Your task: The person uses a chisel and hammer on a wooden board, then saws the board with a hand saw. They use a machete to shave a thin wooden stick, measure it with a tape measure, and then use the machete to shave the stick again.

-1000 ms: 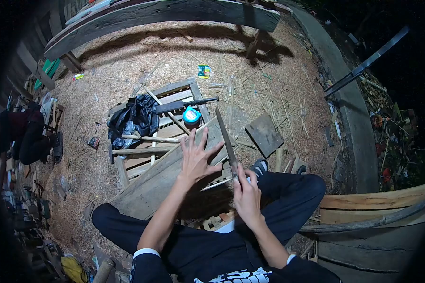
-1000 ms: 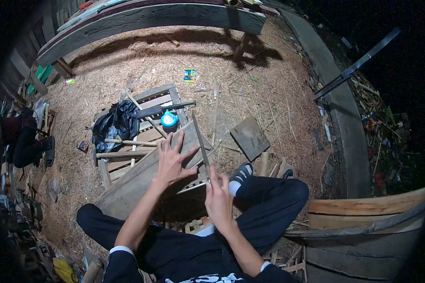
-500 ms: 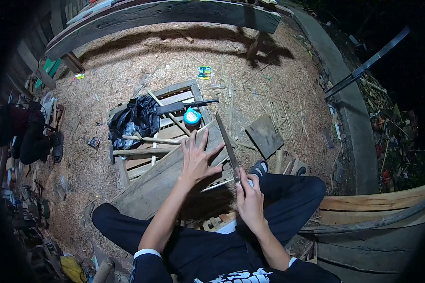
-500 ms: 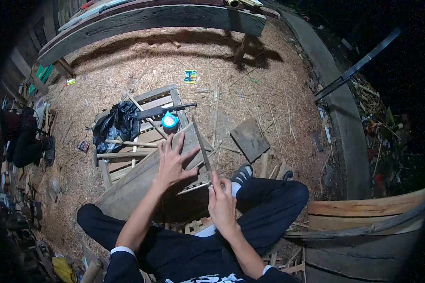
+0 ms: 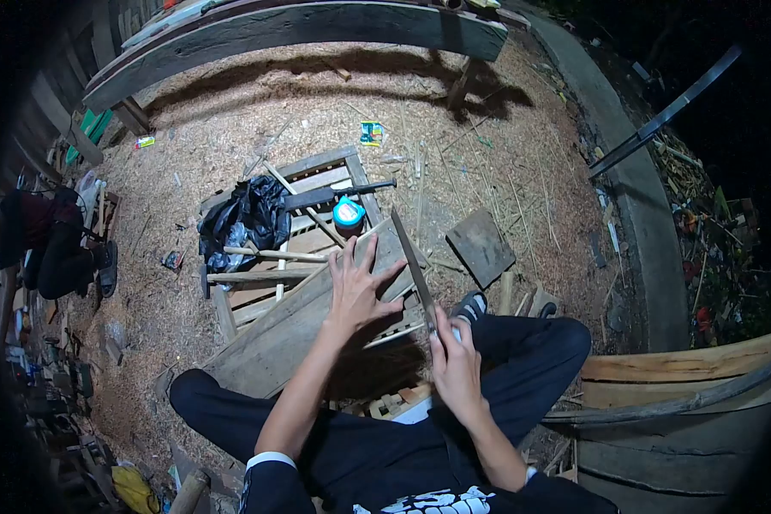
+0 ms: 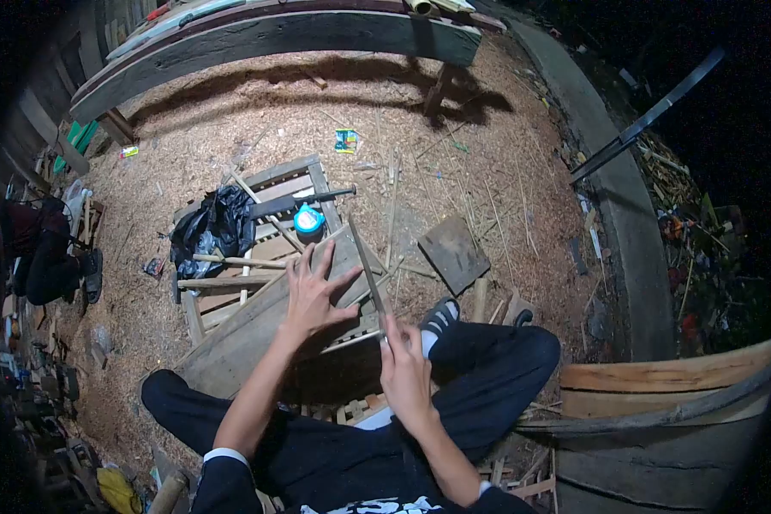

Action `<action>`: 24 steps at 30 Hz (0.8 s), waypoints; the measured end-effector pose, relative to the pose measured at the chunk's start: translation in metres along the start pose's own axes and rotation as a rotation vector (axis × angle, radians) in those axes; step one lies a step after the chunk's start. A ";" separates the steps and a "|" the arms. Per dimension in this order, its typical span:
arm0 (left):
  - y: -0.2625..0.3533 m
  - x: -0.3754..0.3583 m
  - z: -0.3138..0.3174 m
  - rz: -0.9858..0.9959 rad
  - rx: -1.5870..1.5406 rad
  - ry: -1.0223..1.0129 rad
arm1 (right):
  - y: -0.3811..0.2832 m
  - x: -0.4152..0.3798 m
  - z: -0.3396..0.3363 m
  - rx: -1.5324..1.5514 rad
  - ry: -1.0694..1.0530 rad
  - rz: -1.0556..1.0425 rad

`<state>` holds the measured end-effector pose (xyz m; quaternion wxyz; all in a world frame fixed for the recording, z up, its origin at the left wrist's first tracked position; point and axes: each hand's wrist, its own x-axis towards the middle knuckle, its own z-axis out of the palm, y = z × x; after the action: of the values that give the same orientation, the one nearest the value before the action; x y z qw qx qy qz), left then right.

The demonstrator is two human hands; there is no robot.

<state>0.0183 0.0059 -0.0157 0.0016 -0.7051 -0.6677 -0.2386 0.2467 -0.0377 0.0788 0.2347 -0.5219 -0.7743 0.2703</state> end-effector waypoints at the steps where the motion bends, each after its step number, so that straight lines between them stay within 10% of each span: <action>1: -0.002 0.003 0.000 -0.002 0.003 0.009 | -0.002 -0.003 -0.003 -0.005 -0.005 0.009; 24: -0.001 0.003 0.001 -0.002 -0.016 0.025 | 0.009 -0.002 0.000 0.019 0.021 0.014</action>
<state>0.0178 0.0086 -0.0157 0.0042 -0.7015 -0.6663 -0.2530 0.2540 -0.0371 0.0728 0.2459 -0.5279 -0.7654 0.2739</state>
